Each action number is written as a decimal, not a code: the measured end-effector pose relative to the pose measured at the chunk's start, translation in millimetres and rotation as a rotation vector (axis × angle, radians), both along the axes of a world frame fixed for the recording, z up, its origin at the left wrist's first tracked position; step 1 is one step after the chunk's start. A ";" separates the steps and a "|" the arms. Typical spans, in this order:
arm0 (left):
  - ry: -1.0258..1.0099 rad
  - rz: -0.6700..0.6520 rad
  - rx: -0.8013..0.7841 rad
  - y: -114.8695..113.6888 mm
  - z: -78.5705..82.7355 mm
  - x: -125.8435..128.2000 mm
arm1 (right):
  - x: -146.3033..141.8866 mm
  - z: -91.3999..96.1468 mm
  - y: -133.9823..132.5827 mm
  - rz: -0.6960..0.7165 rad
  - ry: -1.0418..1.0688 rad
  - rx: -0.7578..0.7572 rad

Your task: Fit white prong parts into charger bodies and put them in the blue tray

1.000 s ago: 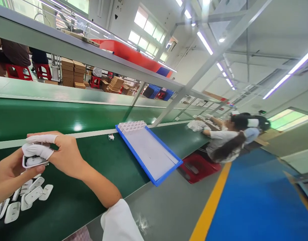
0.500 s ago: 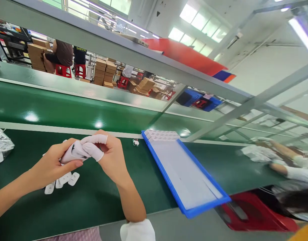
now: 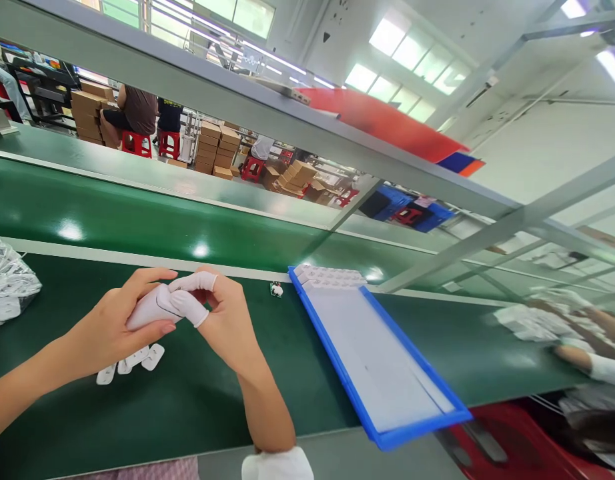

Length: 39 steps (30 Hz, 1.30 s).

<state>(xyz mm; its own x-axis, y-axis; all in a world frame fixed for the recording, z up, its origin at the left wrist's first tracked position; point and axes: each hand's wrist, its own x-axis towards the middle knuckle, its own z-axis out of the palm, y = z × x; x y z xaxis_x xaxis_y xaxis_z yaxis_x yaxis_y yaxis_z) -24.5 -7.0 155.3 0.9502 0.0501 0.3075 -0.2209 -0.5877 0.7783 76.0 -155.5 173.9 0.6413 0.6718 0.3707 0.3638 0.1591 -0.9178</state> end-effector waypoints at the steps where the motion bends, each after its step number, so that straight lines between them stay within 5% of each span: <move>1: -0.020 0.014 0.017 0.4 -1.4 -0.1 | 0.6 -1.2 2.0 0.024 0.030 0.000; 7: -0.200 0.038 0.135 2.6 -6.1 1.0 | 8.3 -6.0 14.6 0.193 0.281 0.040; 11: -0.212 0.055 0.028 2.5 -11.8 3.1 | 3.4 -19.0 27.4 0.177 0.318 0.171; 14: -0.168 0.128 -0.184 -1.3 -14.0 7.9 | -6.3 -37.1 38.9 0.004 0.196 0.349; 18: -0.056 0.226 -0.557 -12.2 -12.4 15.8 | -12.3 -57.5 52.7 -0.139 -0.154 0.287; 21: 0.028 0.303 -0.627 -19.3 -16.6 17.6 | -6.5 -61.2 58.0 -0.275 -0.429 0.264; 25: 0.042 0.213 -0.438 -19.4 -26.8 16.7 | 8.1 -50.4 49.3 -0.345 -0.601 0.315; 28: -0.071 0.112 -0.032 -13.9 -26.2 16.8 | 16.4 -41.3 35.3 -0.354 -0.563 0.258; 32: -0.216 0.170 0.424 -4.0 -18.4 13.4 | 20.0 -41.9 26.3 -0.302 -0.605 0.133; 39: -0.419 0.184 0.745 9.4 -23.6 9.7 | 22.9 -52.2 30.8 -0.167 -0.669 -0.037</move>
<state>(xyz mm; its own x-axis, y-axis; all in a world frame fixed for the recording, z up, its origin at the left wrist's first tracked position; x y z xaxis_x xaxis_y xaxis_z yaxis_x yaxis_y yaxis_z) -14.8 2.4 131.7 0.7480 -0.1620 0.6437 -0.2549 -0.9655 0.0532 98.9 -124.7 121.6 0.3786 0.6040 0.7013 0.8707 0.0247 -0.4912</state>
